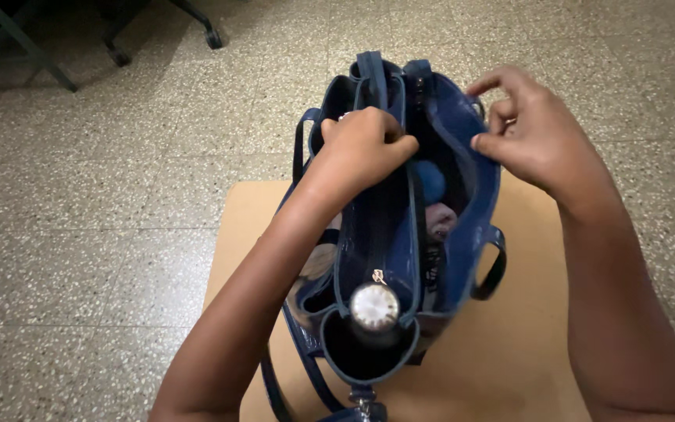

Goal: The person places a pink package of tissues, a smartphone, and a metal water bottle into a blue handbag. They then adjust the items inside and zip the bag closed.

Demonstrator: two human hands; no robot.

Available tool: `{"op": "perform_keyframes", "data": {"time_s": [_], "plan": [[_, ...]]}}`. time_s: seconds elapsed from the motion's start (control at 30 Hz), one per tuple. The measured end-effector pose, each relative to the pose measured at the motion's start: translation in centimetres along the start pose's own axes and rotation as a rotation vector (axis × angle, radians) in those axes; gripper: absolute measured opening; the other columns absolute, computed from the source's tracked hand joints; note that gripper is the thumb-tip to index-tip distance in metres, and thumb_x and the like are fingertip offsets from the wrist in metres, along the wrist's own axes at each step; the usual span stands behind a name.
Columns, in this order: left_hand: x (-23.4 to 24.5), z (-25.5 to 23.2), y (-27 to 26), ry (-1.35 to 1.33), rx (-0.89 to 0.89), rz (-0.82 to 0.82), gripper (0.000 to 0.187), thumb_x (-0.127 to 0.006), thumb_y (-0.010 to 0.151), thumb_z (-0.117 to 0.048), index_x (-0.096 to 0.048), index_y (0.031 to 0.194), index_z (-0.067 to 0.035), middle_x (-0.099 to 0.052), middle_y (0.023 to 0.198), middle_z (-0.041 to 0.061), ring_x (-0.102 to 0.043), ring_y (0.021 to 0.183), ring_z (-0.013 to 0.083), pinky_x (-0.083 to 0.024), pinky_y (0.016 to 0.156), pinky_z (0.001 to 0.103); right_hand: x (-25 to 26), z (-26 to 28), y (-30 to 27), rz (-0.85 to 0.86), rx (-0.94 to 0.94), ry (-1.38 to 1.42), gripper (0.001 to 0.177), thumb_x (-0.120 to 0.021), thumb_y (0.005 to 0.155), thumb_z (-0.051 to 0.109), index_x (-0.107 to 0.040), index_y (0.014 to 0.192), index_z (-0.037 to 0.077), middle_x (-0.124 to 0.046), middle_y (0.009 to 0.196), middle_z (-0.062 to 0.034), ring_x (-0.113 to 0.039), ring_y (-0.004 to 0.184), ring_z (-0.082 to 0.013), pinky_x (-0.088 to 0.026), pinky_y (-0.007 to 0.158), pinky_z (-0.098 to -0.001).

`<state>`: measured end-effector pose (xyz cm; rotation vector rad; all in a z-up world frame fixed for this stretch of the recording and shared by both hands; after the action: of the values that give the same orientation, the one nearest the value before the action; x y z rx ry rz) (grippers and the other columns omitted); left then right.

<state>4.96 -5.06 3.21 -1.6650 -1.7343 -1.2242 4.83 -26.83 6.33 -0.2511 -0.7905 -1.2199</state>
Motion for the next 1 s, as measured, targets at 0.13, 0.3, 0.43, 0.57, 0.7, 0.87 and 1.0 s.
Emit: {"op": "perform_keyframes", "data": {"time_s": [0.13,0.3,0.43,0.57,0.7,0.87,1.0], "plan": [[-0.4,0.2,0.3,0.025,0.022,0.009,0.035,-0.070,0.078,-0.043,-0.078,0.077,-0.009,-0.074,0.079,0.012,-0.071,0.084,0.0337,-0.041,0.081,0.050,0.1,-0.2,0.5,0.044,0.051,-0.171,0.044,-0.076,0.080,0.012,-0.068,0.123,0.011,-0.059,0.081,-0.0036,-0.056,0.063,-0.0144,-0.047,0.055,-0.0341],[-0.3,0.8,1.1,-0.016,-0.032,-0.095,0.032,-0.073,0.079,-0.045,-0.079,0.084,-0.013,-0.077,0.084,0.009,-0.071,0.090,0.0318,-0.042,0.084,0.049,-0.4,-0.8,2.4,-0.078,0.152,-0.397,0.034,-0.079,0.082,0.015,-0.071,0.114,0.007,-0.064,0.091,-0.0130,-0.063,0.083,-0.0266,-0.052,0.075,-0.0435],[-0.4,2.1,4.0,-0.027,-0.080,-0.285,0.026,-0.076,0.080,-0.037,-0.080,0.087,-0.012,-0.078,0.090,0.009,-0.071,0.094,0.0329,-0.045,0.088,0.053,-1.2,-1.2,4.7,-0.278,0.527,-0.595,0.022,-0.081,0.084,0.012,-0.076,0.104,0.006,-0.060,0.104,-0.0159,-0.059,0.107,-0.0340,-0.050,0.094,-0.0461],[-1.2,3.5,8.2,0.084,-0.058,-0.378,0.032,-0.081,0.076,-0.039,-0.079,0.087,-0.010,-0.074,0.098,0.016,-0.068,0.097,0.0382,-0.050,0.085,0.054,-1.9,-1.9,7.3,-0.168,0.502,-0.550,0.023,-0.082,0.079,0.011,-0.076,0.100,0.006,-0.060,0.104,-0.0146,-0.056,0.110,-0.0349,-0.049,0.098,-0.0466],[-2.5,4.5,11.7,0.147,0.073,-0.196,0.049,-0.081,0.082,-0.052,-0.076,0.090,-0.005,-0.071,0.108,0.020,-0.068,0.104,0.0399,-0.053,0.090,0.051,-3.3,-2.9,8.3,-0.198,0.529,-0.601,0.042,-0.082,0.074,0.010,-0.073,0.115,0.004,-0.058,0.111,-0.0171,-0.053,0.113,-0.0368,-0.048,0.099,-0.0464],[-3.2,4.2,12.5,0.210,-0.090,-0.479,0.041,-0.085,0.062,-0.044,-0.077,0.079,-0.008,-0.070,0.108,0.021,-0.062,0.110,0.0439,-0.043,0.090,0.062,-3.7,-3.4,8.2,-0.179,0.529,-0.535,0.050,-0.083,0.073,0.009,-0.070,0.122,0.002,-0.055,0.116,-0.0193,-0.051,0.116,-0.0381,-0.048,0.100,-0.0473],[-3.6,3.9,12.7,0.225,-0.120,-0.317,0.040,-0.083,0.070,-0.050,-0.081,0.082,-0.012,-0.070,0.113,0.020,-0.056,0.122,0.0455,-0.024,0.100,0.075,-3.6,-3.8,8.3,-0.211,0.474,-0.532,0.042,-0.084,0.076,0.008,-0.070,0.116,0.003,-0.056,0.116,-0.0197,-0.051,0.116,-0.0397,-0.047,0.100,-0.0488]]}}
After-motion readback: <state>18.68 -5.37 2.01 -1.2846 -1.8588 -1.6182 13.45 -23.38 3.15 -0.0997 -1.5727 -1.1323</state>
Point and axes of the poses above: each hand's wrist, its own y-axis towards the middle knuckle, its own x-axis out of the back of the hand, z = x × y, the point moved 1 cm from there along y, towards the middle knuckle
